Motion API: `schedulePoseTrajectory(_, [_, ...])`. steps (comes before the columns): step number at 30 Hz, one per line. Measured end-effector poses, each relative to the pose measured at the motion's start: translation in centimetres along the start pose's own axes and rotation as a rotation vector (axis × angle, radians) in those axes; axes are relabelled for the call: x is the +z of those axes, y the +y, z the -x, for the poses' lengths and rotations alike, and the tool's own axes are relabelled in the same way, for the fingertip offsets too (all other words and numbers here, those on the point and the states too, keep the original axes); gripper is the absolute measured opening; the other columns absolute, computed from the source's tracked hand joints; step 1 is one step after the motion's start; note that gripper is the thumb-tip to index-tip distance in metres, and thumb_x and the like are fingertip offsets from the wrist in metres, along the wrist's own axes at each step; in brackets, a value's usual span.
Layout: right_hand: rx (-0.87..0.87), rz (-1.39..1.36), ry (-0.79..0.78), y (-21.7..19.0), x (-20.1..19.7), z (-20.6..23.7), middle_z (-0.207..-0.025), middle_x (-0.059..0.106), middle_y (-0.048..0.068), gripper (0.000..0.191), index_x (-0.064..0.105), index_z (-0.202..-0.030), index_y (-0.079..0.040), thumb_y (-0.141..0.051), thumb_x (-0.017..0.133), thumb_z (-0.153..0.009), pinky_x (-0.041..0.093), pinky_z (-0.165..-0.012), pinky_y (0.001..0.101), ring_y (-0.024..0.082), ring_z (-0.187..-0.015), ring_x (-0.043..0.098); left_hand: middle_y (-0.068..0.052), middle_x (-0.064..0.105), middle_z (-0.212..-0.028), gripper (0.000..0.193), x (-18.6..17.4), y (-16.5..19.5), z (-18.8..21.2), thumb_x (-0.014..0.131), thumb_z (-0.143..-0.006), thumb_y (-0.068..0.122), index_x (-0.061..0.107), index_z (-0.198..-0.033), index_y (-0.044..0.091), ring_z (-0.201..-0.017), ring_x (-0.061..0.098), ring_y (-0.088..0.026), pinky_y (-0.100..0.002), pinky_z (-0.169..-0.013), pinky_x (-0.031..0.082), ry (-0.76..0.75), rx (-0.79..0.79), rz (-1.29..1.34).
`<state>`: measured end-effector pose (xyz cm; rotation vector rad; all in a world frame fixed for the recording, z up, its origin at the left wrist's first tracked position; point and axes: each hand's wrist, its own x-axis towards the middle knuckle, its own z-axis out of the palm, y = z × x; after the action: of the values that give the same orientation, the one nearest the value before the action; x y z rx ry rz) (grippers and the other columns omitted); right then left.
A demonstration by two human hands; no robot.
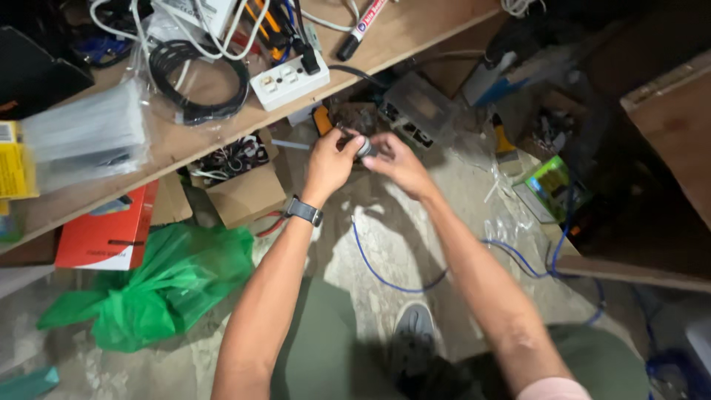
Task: The person coils a white cable on the desk and wraps it with tape, then carries packaged items and a cup across the room to a shelf. They plug cables into a power strip, arrange packaged goods and boxes on the shelf, and sort through a pile of cables and adapters, lifting a bundle of cables at the end.
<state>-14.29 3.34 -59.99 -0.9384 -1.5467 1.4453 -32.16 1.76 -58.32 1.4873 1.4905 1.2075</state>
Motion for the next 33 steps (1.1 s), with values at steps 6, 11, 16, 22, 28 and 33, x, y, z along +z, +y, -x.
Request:
schedulePoseTrajectory(6, [0.289,0.962,-0.006,1.6,-10.4,-1.5,-0.106,0.074,0.019,0.049,0.072,-0.108,0.0,-0.043,0.082,-0.086,0.056,-0.085,0.0397,0.029,-0.096,0.07,-0.006,0.073,-0.083,0.024,4.1,-3.6,-2.0,0.067,-0.096,0.029,0.069,-0.106,0.007,-0.072,0.072,-0.017,-0.032,-0.059,0.06,0.011,-0.179,0.138])
schedulePoseTrajectory(11, [0.225,0.909,0.335,3.7,-14.6,-1.2,-0.128,0.063,0.029,0.082,0.049,-0.136,0.009,-0.036,0.091,-0.081,0.052,-0.094,0.0438,0.039,-0.116,0.063,-0.004,0.07,-0.094,0.03,8.6,-4.1,-3.4,0.057,-0.098,0.032,0.062,-0.116,0.008,-0.077,0.071,-0.016,-0.033,-0.056,0.062,0.02,-0.408,0.44])
schedulePoseTrajectory(16, [0.314,0.489,0.45,6.9,-11.8,-1.7,-0.148,0.049,0.027,0.121,0.015,-0.158,0.0,-0.027,0.091,-0.068,0.048,-0.102,0.0378,0.036,-0.131,0.053,-0.012,0.073,-0.091,0.034,10.1,-5.4,-4.3,0.063,-0.099,0.036,0.064,-0.113,0.004,-0.078,0.07,-0.022,-0.034,-0.068,0.053,0.006,-0.365,0.118])
schedulePoseTrajectory(22, [0.055,0.508,0.481,8.9,-11.2,-2.4,-0.153,0.053,0.021,0.091,0.039,-0.158,-0.01,-0.007,0.08,-0.077,0.043,-0.11,0.032,0.029,-0.139,0.052,-0.007,0.073,-0.097,0.033,10.8,-7.9,-4.1,0.078,-0.084,0.023,0.065,-0.109,0.007,-0.09,0.068,-0.017,-0.032,-0.081,0.053,0.007,-0.19,0.135])
schedulePoseTrajectory(28, [0.009,0.417,0.469,10.2,-13.4,1.0,-0.147,0.062,0.017,0.067,0.059,-0.146,-0.006,0.013,0.062,-0.081,0.043,-0.114,0.0314,0.025,-0.136,0.058,-0.009,0.073,-0.1,0.031,12.2,-10.0,-3.4,0.075,-0.083,0.019,0.064,-0.11,0.007,-0.093,0.069,-0.019,-0.034,-0.083,0.054,0.008,-0.232,0.123])
schedulePoseTrajectory(33, [0.222,0.148,0.535,10.6,-13.7,6.5,-0.131,0.067,0.011,0.071,0.061,-0.144,-0.008,0.017,0.058,-0.077,0.052,-0.084,0.0252,0.012,-0.102,0.062,-0.015,0.072,-0.102,0.032,15.0,-11.0,-1.7,0.077,-0.08,0.02,0.065,-0.105,0.005,-0.097,0.069,-0.03,-0.039,-0.086,0.054,0.018,-0.171,0.027])
